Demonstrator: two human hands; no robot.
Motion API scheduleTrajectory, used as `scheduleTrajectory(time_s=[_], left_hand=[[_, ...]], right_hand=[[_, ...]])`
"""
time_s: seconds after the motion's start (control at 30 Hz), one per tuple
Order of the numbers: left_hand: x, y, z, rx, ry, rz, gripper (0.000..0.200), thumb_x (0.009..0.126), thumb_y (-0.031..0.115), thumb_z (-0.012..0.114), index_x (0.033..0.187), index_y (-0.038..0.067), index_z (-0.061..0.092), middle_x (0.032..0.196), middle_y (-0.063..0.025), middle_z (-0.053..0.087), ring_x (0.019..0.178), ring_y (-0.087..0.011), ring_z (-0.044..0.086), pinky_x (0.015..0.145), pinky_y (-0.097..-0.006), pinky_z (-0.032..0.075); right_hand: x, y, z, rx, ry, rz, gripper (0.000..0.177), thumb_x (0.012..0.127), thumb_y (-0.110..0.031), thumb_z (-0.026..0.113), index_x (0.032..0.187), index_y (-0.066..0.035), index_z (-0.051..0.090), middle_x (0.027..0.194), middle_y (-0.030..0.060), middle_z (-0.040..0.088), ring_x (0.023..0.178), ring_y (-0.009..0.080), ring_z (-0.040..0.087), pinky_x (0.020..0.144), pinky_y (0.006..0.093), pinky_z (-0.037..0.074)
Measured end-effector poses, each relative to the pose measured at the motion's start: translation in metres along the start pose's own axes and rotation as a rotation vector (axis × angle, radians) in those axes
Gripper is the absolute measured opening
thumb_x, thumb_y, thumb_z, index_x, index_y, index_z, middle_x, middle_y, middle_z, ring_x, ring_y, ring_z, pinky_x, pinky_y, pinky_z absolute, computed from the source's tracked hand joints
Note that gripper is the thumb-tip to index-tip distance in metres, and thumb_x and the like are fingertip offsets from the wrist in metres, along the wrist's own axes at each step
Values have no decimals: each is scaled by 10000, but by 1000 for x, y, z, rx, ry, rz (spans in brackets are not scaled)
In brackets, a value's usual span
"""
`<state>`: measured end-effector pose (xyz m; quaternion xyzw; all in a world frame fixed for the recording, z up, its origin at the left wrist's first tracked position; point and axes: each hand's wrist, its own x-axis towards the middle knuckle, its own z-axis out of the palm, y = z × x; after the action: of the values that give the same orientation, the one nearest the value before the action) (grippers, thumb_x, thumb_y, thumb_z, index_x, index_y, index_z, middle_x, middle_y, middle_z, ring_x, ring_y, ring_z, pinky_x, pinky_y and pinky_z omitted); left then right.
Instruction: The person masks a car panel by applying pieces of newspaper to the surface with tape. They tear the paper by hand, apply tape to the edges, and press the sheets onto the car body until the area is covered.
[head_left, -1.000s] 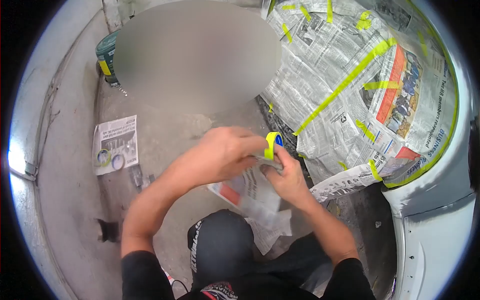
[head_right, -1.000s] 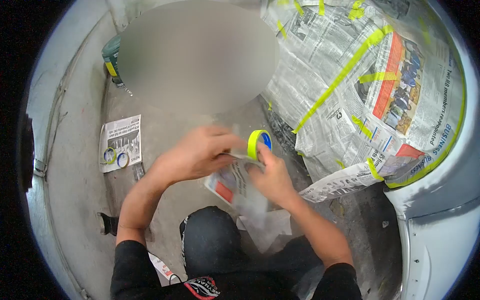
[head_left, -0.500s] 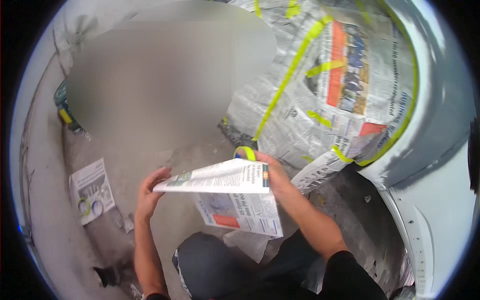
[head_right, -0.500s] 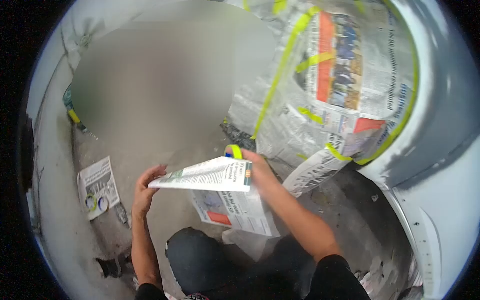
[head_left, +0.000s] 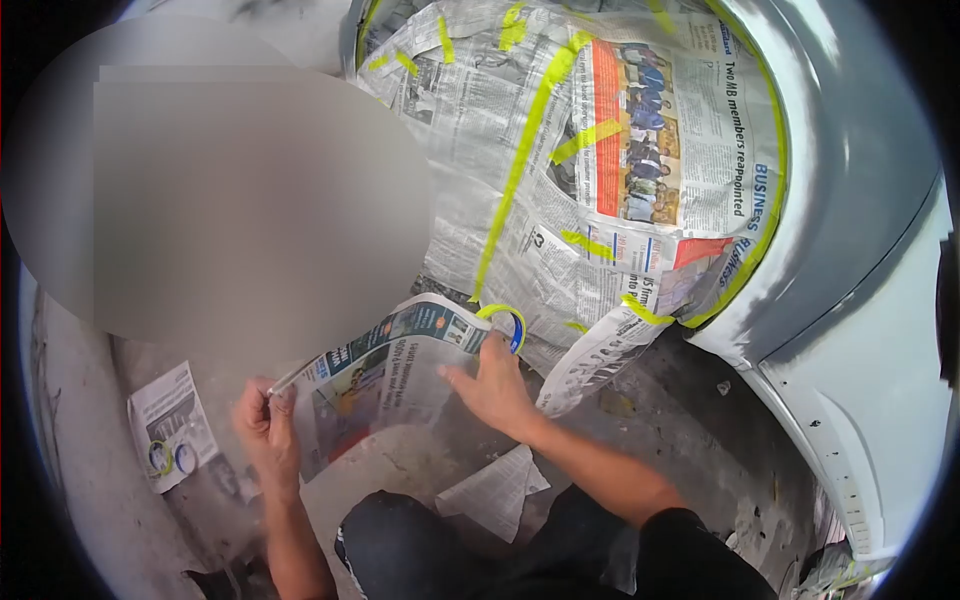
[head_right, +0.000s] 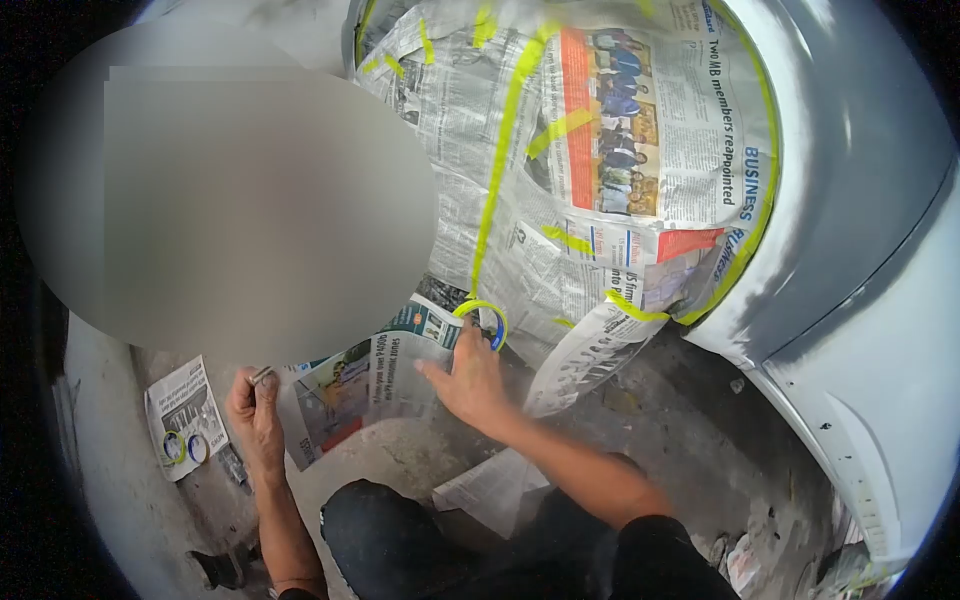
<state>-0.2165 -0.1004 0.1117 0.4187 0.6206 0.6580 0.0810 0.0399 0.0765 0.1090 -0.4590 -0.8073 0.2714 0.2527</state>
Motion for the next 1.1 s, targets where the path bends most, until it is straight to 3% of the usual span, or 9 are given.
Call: scheduleTrajectory(time_s=[0.17,0.3,0.4,0.53,0.63,0.77,0.87,0.97,1.1], left_hand=[[5,13,-3,66,222,-29,254,985,155,650,775,42,564,730,41,499,694,-68,442,599,-266,364],[-6,30,30,323,49,252,46,848,34,706,839,22,663,722,-89,563,638,-190,540,588,-309,424],[-12,47,57,364,-93,279,215,805,-14,693,1009,45,729,788,-116,594,698,-260,603,630,-365,482],[-20,32,71,456,-124,310,356,808,-40,660,1145,51,727,875,-124,642,780,-292,638,708,-404,519],[-21,16,75,437,-123,401,289,880,-66,606,1147,-10,700,1054,-168,694,919,-294,679,813,-365,538],[-24,7,66,228,-320,15,304,968,-18,550,1260,-34,632,1238,-189,668,1127,-279,648,945,-354,508],[-28,-13,76,145,-268,43,319,996,-6,526,1304,-51,595,1250,-184,665,1133,-263,648,995,-338,482],[-28,-21,80,-102,-320,-71,336,1028,78,514,1319,-77,577,1262,-181,657,1101,-254,659,996,-338,490],[-19,81,83,-66,-326,-399,482,1007,319,622,1325,-44,627,1144,-155,723,974,-213,663,811,-339,509]], right_hand=[[-1,-11,-6,88,200,-95,752,862,-304,780,1386,85,407,1244,273,589,1189,384,583,1037,445,436],[-9,-40,1,669,-152,-198,600,902,-256,774,1309,37,444,1130,156,641,1051,206,623,947,376,497],[-13,-69,25,1020,-342,-109,597,899,-288,771,1296,32,461,1118,153,642,1053,202,621,927,370,500],[-9,-73,36,739,-209,-108,484,906,-332,734,1172,14,526,956,131,652,897,187,626,776,374,512],[-10,-71,37,784,-262,-81,404,933,-158,697,1251,8,512,1001,55,636,944,96,588,849,307,505],[-12,-65,50,841,-193,-52,407,938,-135,646,1279,28,497,1029,66,636,980,106,572,871,324,496],[-9,-61,56,852,-63,-120,406,932,-122,630,1285,30,501,1038,89,632,988,108,551,858,323,486],[-8,-64,55,871,67,-190,396,888,-106,631,1226,44,489,893,182,649,815,291,637,759,408,490],[-9,-63,45,808,-42,-169,320,926,-143,634,1174,18,512,920,136,583,845,158,548,753,359,476]])
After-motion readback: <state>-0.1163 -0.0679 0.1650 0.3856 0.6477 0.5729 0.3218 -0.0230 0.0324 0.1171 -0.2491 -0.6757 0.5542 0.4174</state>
